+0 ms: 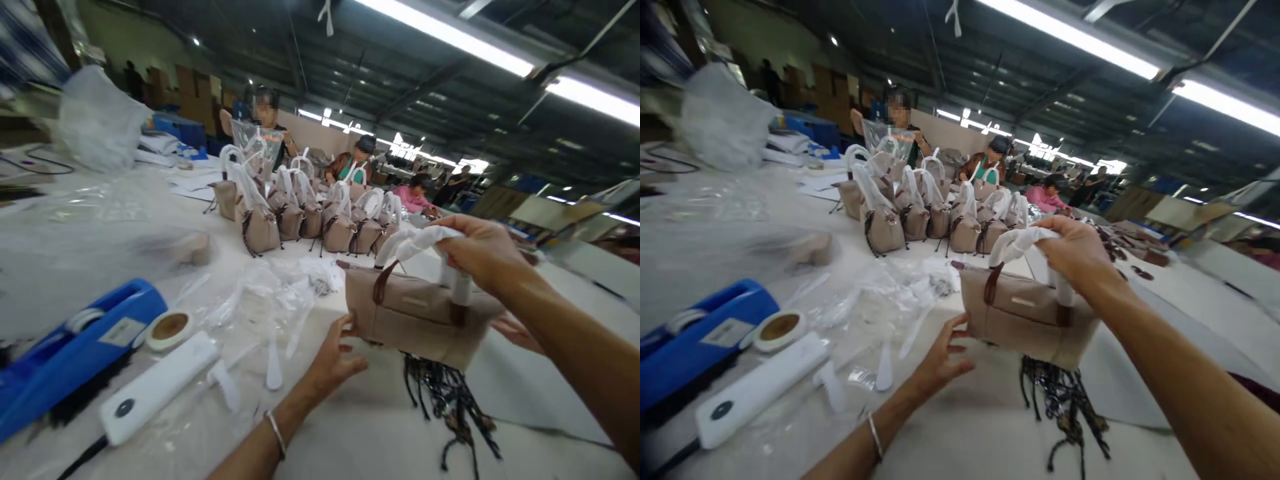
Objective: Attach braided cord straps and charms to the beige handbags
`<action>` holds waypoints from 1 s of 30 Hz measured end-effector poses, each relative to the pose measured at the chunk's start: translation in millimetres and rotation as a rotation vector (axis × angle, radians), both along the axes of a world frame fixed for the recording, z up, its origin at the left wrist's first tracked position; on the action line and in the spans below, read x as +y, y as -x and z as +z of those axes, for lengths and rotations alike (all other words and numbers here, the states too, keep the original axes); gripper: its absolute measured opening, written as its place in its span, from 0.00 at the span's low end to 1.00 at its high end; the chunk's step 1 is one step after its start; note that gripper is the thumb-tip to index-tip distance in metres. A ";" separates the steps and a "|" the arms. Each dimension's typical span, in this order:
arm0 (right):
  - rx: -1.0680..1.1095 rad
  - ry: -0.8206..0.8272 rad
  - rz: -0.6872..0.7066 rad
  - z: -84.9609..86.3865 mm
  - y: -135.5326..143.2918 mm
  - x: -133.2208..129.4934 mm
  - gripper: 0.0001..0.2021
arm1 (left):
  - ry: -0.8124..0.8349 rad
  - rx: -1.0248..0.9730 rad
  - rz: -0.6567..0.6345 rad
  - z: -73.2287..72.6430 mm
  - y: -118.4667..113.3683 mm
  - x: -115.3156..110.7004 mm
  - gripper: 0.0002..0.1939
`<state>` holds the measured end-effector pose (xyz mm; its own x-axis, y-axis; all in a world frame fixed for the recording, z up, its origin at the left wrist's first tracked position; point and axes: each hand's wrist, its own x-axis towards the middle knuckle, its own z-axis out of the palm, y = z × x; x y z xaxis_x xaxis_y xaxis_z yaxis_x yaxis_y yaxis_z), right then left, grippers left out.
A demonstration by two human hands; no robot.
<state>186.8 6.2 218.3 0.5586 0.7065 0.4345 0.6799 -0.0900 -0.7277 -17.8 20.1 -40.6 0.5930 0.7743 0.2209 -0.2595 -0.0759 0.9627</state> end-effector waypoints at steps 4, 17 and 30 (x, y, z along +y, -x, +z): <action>0.057 -0.117 0.036 -12.6 31.3 -11.3 0.13 | -0.063 -0.012 0.206 21.5 2.7 -4.6 0.35; 0.004 -0.029 0.424 -69.0 56.5 -68.7 0.19 | -0.408 0.262 0.407 13.7 47.7 -14.5 0.24; 0.338 0.016 0.263 -202.7 48.2 -135.0 0.19 | -0.201 0.433 0.237 -18.8 26.9 -49.2 0.19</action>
<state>138.6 -128.8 15.5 0.4676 0.8491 0.2459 0.4045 0.0418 -0.9136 -44.7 -29.1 -59.3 0.4767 0.8657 0.1524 0.2055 -0.2784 0.9382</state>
